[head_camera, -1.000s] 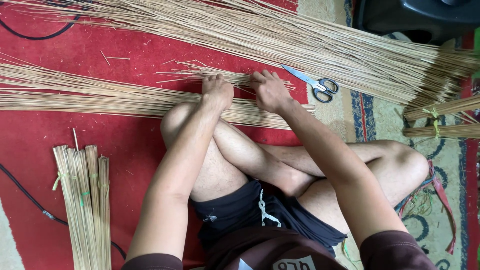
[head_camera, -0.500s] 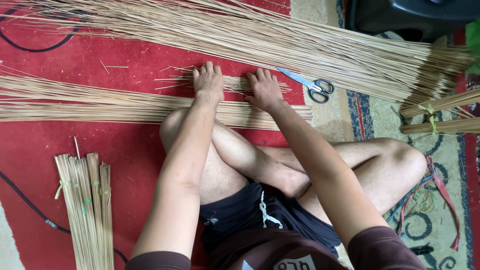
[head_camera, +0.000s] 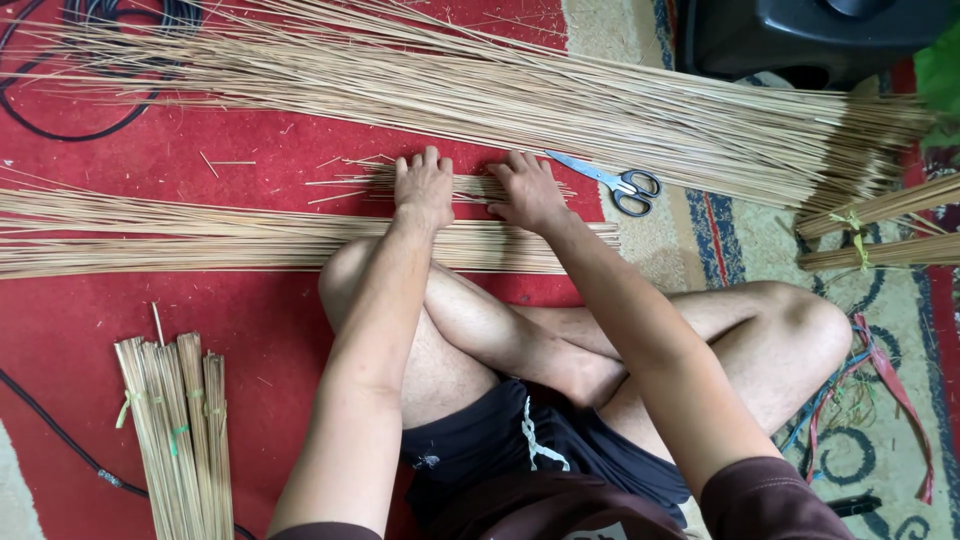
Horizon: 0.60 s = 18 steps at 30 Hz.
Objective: The person sorts, aligns, and trims thin wooden sticks using scissors while sitting on the floor.
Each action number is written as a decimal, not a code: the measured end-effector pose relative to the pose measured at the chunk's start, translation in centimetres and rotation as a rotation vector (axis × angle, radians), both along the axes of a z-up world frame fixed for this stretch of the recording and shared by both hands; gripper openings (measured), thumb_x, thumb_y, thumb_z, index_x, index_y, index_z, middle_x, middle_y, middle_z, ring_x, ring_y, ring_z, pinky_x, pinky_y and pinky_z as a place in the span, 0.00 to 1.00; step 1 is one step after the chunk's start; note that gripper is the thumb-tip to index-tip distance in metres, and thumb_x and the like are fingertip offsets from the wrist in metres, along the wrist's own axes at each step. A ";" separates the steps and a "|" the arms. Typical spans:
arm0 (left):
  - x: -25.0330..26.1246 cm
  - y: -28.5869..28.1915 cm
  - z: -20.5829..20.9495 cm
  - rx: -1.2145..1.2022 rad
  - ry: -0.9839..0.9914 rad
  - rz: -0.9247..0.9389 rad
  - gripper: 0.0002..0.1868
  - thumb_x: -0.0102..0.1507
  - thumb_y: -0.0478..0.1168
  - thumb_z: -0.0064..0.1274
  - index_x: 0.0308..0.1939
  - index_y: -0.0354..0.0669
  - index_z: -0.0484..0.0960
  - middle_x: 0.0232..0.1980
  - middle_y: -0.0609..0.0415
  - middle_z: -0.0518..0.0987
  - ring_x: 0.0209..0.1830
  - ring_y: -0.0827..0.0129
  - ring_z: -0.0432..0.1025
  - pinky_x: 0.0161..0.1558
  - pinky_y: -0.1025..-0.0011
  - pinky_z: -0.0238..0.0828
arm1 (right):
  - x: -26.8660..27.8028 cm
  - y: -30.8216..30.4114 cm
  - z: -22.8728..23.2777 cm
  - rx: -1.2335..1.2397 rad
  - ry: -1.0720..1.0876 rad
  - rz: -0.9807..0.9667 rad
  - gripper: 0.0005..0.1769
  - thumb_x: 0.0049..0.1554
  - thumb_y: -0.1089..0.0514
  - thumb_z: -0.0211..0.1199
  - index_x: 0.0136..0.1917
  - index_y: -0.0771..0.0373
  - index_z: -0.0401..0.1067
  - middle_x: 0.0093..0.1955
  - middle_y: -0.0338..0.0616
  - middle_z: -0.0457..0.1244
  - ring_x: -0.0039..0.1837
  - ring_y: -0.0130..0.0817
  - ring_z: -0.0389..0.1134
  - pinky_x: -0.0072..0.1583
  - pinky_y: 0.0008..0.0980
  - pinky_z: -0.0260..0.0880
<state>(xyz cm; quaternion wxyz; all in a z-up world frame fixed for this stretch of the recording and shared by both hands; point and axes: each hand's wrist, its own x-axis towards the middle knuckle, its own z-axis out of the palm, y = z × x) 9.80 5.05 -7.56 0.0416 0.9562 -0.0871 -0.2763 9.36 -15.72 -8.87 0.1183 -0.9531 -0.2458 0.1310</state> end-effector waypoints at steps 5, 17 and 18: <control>-0.2 -0.4 0.4 0.012 -0.020 -0.065 0.50 0.49 0.35 0.63 0.76 0.45 0.63 0.73 0.47 0.61 0.72 0.52 0.62 0.70 0.47 0.49 | 0.2 -4.6 1.2 0.077 -0.003 -0.064 0.38 0.46 0.45 0.76 0.67 0.55 0.70 0.59 0.41 0.58 0.64 0.45 0.60 0.62 0.47 0.63; 0.9 1.5 0.7 -0.049 -0.035 0.456 0.41 0.56 0.35 0.62 0.72 0.37 0.62 0.69 0.44 0.56 0.71 0.47 0.57 0.66 0.51 0.55 | -1.6 -12.1 0.3 0.041 0.033 -0.249 0.25 0.45 0.54 0.64 0.57 0.55 0.74 0.51 0.41 0.60 0.55 0.52 0.70 0.56 0.51 0.71; 1.0 1.8 0.6 -0.071 -0.046 0.526 0.40 0.57 0.36 0.63 0.71 0.38 0.63 0.69 0.46 0.56 0.71 0.48 0.56 0.66 0.51 0.55 | -1.8 -12.2 0.2 0.054 0.064 -0.294 0.23 0.46 0.55 0.64 0.57 0.54 0.74 0.51 0.41 0.61 0.54 0.52 0.71 0.56 0.51 0.72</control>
